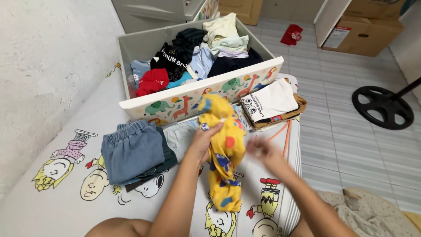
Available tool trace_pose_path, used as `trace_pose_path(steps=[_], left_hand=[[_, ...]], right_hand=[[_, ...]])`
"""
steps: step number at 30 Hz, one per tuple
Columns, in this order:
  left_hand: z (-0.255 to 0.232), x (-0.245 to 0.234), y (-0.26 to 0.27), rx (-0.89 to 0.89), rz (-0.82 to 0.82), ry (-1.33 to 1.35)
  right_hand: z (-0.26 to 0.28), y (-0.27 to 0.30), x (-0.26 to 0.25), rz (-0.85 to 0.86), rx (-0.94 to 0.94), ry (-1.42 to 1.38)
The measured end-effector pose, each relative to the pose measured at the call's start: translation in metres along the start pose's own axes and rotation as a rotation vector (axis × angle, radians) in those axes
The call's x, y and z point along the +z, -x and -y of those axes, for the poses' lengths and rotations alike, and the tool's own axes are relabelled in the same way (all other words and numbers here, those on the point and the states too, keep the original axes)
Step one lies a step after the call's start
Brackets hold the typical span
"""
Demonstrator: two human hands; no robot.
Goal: Folding small children's garments and organizing them on a bed.
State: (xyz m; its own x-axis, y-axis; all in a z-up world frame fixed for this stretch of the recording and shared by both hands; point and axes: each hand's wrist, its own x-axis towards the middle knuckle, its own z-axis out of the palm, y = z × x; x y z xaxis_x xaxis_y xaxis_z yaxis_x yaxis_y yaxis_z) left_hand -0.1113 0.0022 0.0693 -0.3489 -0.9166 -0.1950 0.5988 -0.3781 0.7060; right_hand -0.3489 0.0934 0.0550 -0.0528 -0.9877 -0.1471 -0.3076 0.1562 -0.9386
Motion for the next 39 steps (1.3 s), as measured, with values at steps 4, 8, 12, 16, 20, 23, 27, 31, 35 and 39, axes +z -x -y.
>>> trace_pose_path(steps=[4,8,12,16,20,23,27,31,35,39], left_hand=[[-0.03,0.036,0.028,-0.016,0.111,-0.219],[-0.073,0.043,0.035,0.035,0.131,-0.547],[-0.121,0.06,0.035,0.67,-0.249,-1.241],[-0.14,0.098,0.036,0.772,0.349,-1.001],[-0.136,0.099,0.037,-0.113,0.602,-1.113],[-0.126,0.103,0.04,-0.306,0.693,-1.502],[-0.159,0.102,0.028,0.166,0.317,-1.86],[-0.183,0.083,0.002,0.262,0.206,-1.877],[-0.19,0.119,0.029,0.353,0.26,-1.887],[-0.192,0.134,0.04,0.063,0.377,-1.598]], right_hand=[[0.102,-0.021,-0.02,-0.063,-0.373,-0.165],[0.145,-0.041,-0.034,0.199,-0.322,-0.184],[0.198,-0.043,-0.05,0.397,-0.287,0.073],[0.23,-0.056,-0.068,0.529,-0.335,0.156],[0.246,-0.05,-0.089,0.634,-0.379,0.002],[0.249,-0.039,-0.093,0.71,-0.358,-0.048],[0.212,-0.06,-0.128,0.692,-0.303,0.128],[0.241,-0.035,-0.112,0.452,-0.21,0.408],[0.26,-0.03,-0.099,0.306,-0.296,0.555],[0.265,-0.034,-0.098,0.281,-0.411,0.542]])
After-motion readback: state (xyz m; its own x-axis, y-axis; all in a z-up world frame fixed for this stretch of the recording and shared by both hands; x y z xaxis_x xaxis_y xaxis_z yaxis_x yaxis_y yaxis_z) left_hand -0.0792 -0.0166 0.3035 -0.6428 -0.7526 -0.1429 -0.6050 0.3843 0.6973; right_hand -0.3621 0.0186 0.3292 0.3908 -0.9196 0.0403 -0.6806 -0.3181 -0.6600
